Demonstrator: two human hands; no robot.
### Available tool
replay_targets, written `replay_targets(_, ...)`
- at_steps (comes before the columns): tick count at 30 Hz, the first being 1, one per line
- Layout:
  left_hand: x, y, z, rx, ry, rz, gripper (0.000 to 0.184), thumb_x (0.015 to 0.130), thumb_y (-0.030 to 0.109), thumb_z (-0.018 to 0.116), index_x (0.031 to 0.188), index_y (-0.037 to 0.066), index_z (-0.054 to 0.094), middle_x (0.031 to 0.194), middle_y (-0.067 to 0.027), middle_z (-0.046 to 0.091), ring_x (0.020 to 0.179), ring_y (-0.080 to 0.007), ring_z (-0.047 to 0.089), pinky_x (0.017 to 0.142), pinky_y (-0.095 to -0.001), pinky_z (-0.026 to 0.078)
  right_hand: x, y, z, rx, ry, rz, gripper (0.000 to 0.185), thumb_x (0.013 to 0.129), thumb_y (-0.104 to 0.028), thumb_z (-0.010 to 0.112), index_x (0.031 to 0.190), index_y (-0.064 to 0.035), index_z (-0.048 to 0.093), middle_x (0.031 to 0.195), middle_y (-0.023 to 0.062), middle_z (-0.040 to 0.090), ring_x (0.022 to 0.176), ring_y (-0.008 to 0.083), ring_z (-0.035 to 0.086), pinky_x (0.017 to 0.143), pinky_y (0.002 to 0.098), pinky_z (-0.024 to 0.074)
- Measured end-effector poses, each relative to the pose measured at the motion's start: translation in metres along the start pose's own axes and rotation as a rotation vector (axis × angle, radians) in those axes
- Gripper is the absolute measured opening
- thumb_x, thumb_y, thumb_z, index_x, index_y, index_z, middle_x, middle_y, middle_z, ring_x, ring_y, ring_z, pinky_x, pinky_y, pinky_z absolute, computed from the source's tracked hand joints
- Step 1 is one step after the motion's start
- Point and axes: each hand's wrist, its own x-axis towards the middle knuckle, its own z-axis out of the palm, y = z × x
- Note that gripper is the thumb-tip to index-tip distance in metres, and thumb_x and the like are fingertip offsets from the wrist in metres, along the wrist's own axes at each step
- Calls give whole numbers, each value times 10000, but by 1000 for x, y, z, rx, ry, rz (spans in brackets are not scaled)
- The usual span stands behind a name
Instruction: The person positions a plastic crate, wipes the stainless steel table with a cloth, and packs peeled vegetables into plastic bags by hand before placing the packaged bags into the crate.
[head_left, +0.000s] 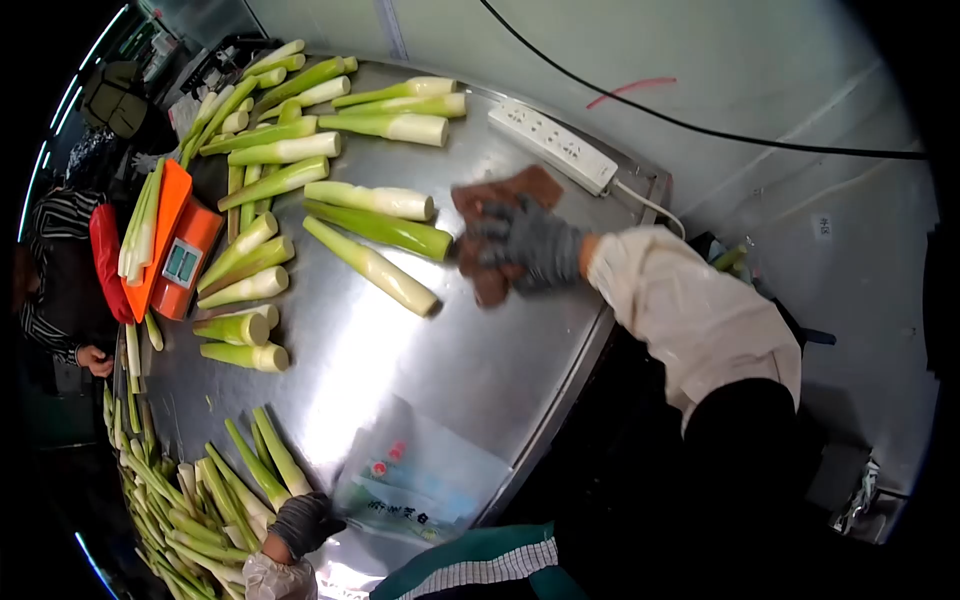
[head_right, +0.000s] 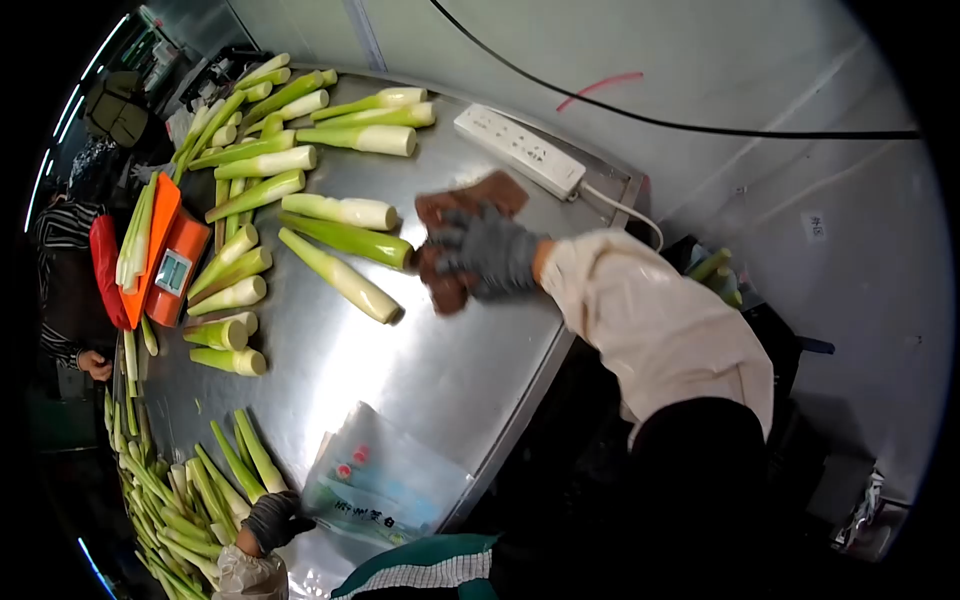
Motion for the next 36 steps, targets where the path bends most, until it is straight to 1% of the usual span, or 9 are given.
replay_targets(5, -9, 24, -5, -80, 81, -69, 196, 650, 207, 633, 796, 77, 624, 736, -128, 566, 660, -299, 552, 596, -362, 445, 38, 31, 5, 19, 55, 322, 456, 695, -298, 561, 1135, -224, 466, 1195, 29, 406, 1129, 234, 371, 857, 404, 370)
replay_targets(9, -27, 42, -11, -240, 79, -89, 195, 650, 197, 632, 786, 59, 615, 729, -148, 555, 661, -310, 548, 585, -357, 444, -3, 1, -7, 112, -19, 381, 543, 639, -259, 627, 1153, -234, 456, 1234, 39, 363, 1146, 301, 328, 874, 498, 333)
replay_targets(13, -37, 45, -3, -150, 134, -25, 202, 656, 193, 626, 743, 15, 588, 721, -170, 544, 668, -331, 539, 577, -361, 440, -82, -18, -17, 137, -99, 131, 419, 599, -240, 656, 1008, -214, 565, 1219, 42, 394, 1171, 307, 317, 931, 486, 278)
replay_targets(19, -39, 68, -20, -84, 192, 139, 204, 672, 198, 597, 763, 19, 559, 713, -169, 540, 678, -341, 534, 601, -385, 443, -79, -19, -21, 7, 61, 592, 300, 621, -143, 613, 921, -127, 597, 1161, 73, 466, 1097, 275, 402, 886, 407, 342)
replay_targets(21, -40, 61, -15, -10, 173, 102, 204, 677, 199, 589, 763, 17, 558, 710, -165, 537, 680, -339, 535, 604, -384, 443, -60, -63, -33, 83, 307, 480, 297, 643, -127, 588, 935, -73, 578, 1074, 99, 509, 983, 286, 473, 829, 388, 378)
replay_targets(27, -45, 59, -1, -133, 318, 148, 187, 660, 144, 636, 678, 2, 517, 646, -182, 473, 609, -356, 487, 528, -375, 396, 33, -185, -34, 154, 236, 265, 173, 675, -199, 498, 800, -92, 551, 976, 63, 482, 898, 255, 457, 722, 423, 374)
replay_targets(32, -48, 61, 7, -89, 360, 118, 177, 653, 154, 630, 696, 13, 533, 669, -172, 498, 629, -356, 510, 551, -379, 418, 104, -193, 7, 64, 246, 430, 205, 716, -191, 486, 875, -95, 572, 1083, 99, 476, 991, 273, 445, 782, 440, 343)
replay_targets(34, -50, 64, 4, -89, 369, 101, 175, 652, 154, 629, 701, 15, 537, 675, -171, 502, 629, -355, 512, 554, -382, 421, 104, -184, 3, 274, 12, 499, 266, 734, -176, 471, 972, -98, 558, 1130, 126, 461, 1020, 296, 439, 805, 473, 329)
replay_targets(36, -54, 65, 4, -98, 371, 81, 172, 652, 154, 629, 706, 17, 541, 680, -170, 507, 628, -354, 513, 557, -385, 423, 81, -173, 30, 202, 170, 583, 353, 734, -199, 451, 1066, -93, 506, 1130, 144, 455, 1020, 314, 438, 819, 495, 320)
